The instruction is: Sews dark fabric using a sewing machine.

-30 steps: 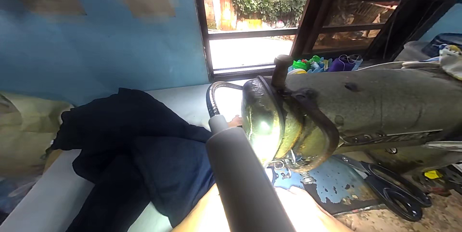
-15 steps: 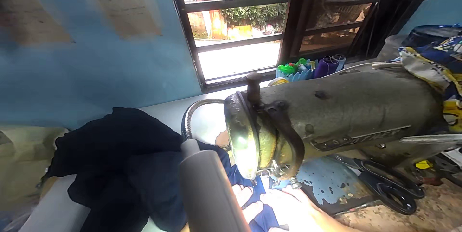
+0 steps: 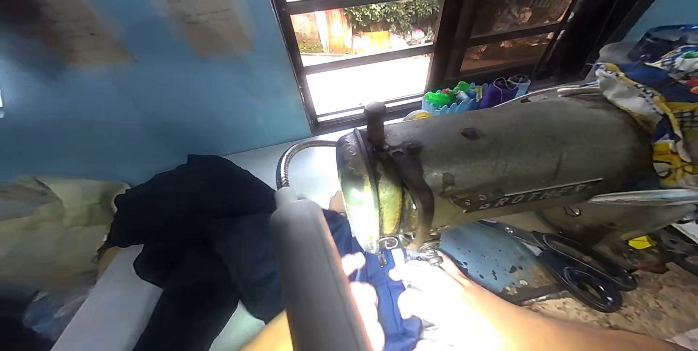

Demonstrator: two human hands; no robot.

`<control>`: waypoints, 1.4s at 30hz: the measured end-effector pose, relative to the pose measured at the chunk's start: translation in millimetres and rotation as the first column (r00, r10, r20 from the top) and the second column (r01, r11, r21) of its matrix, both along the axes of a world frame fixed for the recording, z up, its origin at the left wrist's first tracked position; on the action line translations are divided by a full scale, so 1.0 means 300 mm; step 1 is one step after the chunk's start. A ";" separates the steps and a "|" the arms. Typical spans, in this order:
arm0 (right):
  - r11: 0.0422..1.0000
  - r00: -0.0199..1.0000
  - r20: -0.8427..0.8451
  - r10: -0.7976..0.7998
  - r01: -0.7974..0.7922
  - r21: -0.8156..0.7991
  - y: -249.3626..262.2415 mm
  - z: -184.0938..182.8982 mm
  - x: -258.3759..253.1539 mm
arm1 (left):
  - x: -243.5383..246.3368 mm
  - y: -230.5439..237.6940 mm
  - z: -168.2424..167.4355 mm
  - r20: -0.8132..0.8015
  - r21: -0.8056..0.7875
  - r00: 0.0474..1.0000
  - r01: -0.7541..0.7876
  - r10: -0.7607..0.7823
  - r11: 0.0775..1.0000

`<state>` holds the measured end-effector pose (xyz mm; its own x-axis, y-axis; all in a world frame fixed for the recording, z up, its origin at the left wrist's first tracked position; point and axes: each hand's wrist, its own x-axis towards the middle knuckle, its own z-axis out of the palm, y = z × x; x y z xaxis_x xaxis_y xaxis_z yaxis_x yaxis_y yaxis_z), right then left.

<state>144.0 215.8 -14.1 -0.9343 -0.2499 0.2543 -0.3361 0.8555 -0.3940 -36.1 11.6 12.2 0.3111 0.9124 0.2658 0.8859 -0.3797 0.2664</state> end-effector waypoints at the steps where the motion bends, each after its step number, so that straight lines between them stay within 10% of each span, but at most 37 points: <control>1: 1.000 1.000 0.003 0.001 -0.001 -0.015 0.008 -0.006 -0.005 | 0.031 -0.008 0.021 0.051 -0.058 0.998 0.027 -0.024 0.998; 7: 0.990 0.997 0.080 -0.014 0.026 -0.142 0.010 0.010 -0.007 | 0.125 0.027 0.081 0.530 -0.481 0.767 -0.079 0.362 0.873; 15: 0.962 0.983 0.184 0.017 0.035 -0.272 0.039 0.051 -0.031 | 0.154 0.073 0.153 0.469 -0.883 0.088 0.046 0.879 0.467; 23: 0.974 0.978 -0.025 0.209 -0.210 -0.081 0.056 0.101 -0.153 | 0.195 0.037 0.111 0.434 -0.895 -0.150 0.042 0.888 0.445; 33: 0.956 0.926 0.242 0.291 -0.268 -0.120 0.044 0.140 -0.174 | 0.226 0.052 0.107 0.415 -0.905 -0.243 -0.010 0.877 0.425; 42: 0.953 0.854 0.426 0.299 -0.241 -0.185 0.052 0.161 -0.204 | 0.254 0.022 0.107 0.465 -0.812 0.101 -0.347 0.880 0.469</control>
